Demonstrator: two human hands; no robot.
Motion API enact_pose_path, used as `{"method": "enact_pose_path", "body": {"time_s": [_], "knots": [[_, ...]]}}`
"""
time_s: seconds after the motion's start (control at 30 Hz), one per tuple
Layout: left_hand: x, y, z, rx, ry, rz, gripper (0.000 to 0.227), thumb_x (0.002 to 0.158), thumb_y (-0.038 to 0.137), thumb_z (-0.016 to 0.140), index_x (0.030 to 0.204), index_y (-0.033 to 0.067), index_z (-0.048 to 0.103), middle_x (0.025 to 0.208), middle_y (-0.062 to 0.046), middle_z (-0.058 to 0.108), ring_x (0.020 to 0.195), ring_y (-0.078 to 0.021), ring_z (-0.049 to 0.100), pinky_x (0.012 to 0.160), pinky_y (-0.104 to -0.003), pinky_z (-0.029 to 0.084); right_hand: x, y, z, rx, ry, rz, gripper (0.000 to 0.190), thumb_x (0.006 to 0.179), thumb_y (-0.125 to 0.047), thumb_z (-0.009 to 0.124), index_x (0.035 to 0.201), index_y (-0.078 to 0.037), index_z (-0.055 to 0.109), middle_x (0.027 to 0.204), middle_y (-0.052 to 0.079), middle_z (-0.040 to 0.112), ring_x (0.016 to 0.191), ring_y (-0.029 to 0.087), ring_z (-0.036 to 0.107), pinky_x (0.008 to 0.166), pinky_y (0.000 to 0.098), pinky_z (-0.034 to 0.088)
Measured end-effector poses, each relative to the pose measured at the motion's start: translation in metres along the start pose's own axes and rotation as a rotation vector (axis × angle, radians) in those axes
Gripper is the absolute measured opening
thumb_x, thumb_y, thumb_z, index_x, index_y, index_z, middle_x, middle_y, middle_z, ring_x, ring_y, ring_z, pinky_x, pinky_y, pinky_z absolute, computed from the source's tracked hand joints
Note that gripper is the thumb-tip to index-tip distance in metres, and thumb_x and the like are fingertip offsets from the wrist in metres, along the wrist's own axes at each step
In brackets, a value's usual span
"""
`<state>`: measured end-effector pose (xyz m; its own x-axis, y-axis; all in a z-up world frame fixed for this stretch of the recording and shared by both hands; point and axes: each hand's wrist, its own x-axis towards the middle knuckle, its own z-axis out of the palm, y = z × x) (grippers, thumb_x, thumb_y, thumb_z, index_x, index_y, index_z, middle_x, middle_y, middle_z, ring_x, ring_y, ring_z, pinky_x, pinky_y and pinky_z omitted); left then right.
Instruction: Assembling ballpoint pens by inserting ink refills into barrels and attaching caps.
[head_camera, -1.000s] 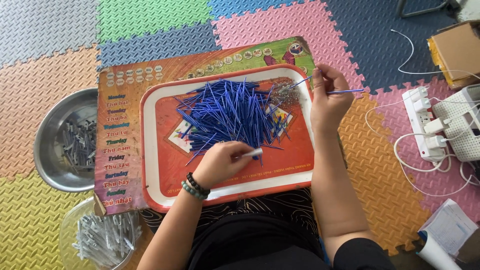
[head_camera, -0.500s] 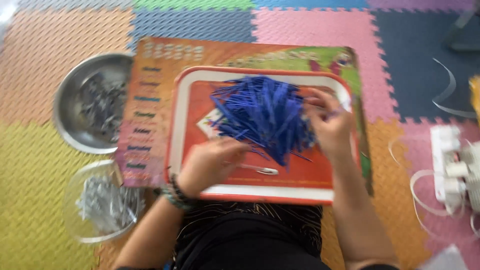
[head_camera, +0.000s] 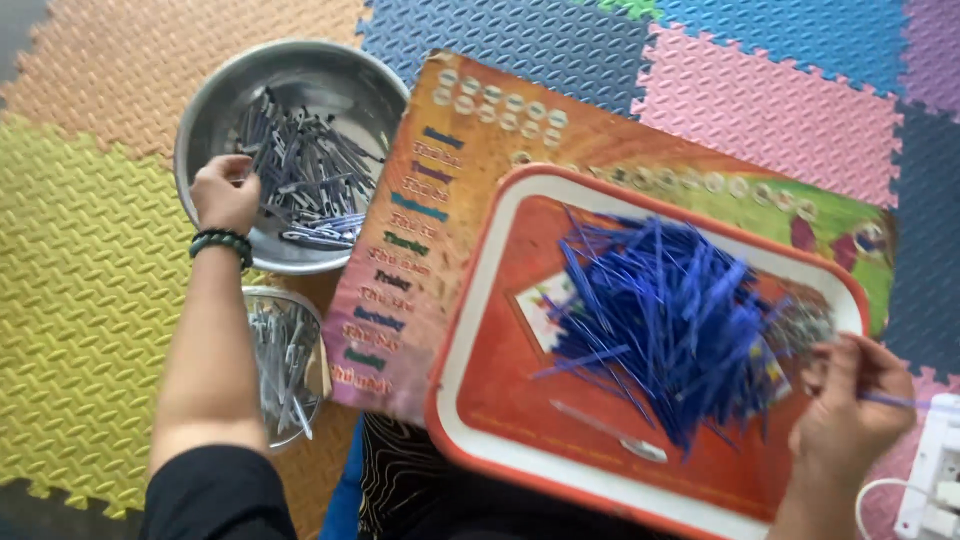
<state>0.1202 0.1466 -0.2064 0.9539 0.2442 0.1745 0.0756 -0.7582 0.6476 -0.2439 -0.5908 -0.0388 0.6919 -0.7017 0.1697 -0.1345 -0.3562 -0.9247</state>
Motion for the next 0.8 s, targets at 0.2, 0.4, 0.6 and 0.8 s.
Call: {"method": "enact_pose_path", "body": {"time_s": [0.2,0.4,0.6,0.8], "knots": [[0.04,-0.079,0.078,0.476,-0.272,-0.284,0.094,0.083,0.035,0.097,0.155,-0.006,0.052,0.154,-0.037,0.042,0.141,-0.0611,0.045,0.119,-0.066,0.042,0.023,0.034,-0.011,-0.007,0.124,0.042,0.008,0.149,-0.01,0.061,0.145,-0.016,0.057,0.118,-0.004,0.064,0.086,0.0,0.055,0.073,0.0136,0.048],[0.102,-0.091,0.099,0.581,-0.29,-0.223,0.128,0.075,0.063,0.098,0.162,-0.0134,0.041,0.154,-0.041,0.044,0.142,-0.0591,0.048,0.119,-0.064,0.039,0.024,0.064,-0.022,-0.064,0.145,0.118,0.001,0.149,-0.015,0.059,0.149,-0.014,0.058,0.119,-0.005,0.063,0.083,-0.001,0.051,0.077,0.0136,0.047],[0.114,-0.065,0.126,0.61,-0.431,-0.473,0.164,0.065,0.069,0.094,0.178,0.0001,-0.003,0.183,-0.033,0.014,0.164,-0.0606,0.03,0.129,-0.075,0.031,0.022,0.045,-0.001,-0.003,0.229,0.169,0.008,0.137,-0.018,0.065,0.141,-0.015,0.059,0.109,-0.003,0.065,0.077,0.002,0.053,0.068,0.0142,0.046],[0.114,-0.079,0.157,0.495,-0.391,-0.504,0.105,0.069,0.061,0.106,0.127,-0.0211,0.079,0.122,-0.042,0.08,0.109,-0.0537,0.078,0.095,-0.058,0.062,0.021,0.036,0.007,-0.018,0.227,0.157,0.003,0.134,-0.014,0.064,0.135,-0.012,0.061,0.105,0.0,0.066,0.074,0.005,0.052,0.067,0.0169,0.046]]}}
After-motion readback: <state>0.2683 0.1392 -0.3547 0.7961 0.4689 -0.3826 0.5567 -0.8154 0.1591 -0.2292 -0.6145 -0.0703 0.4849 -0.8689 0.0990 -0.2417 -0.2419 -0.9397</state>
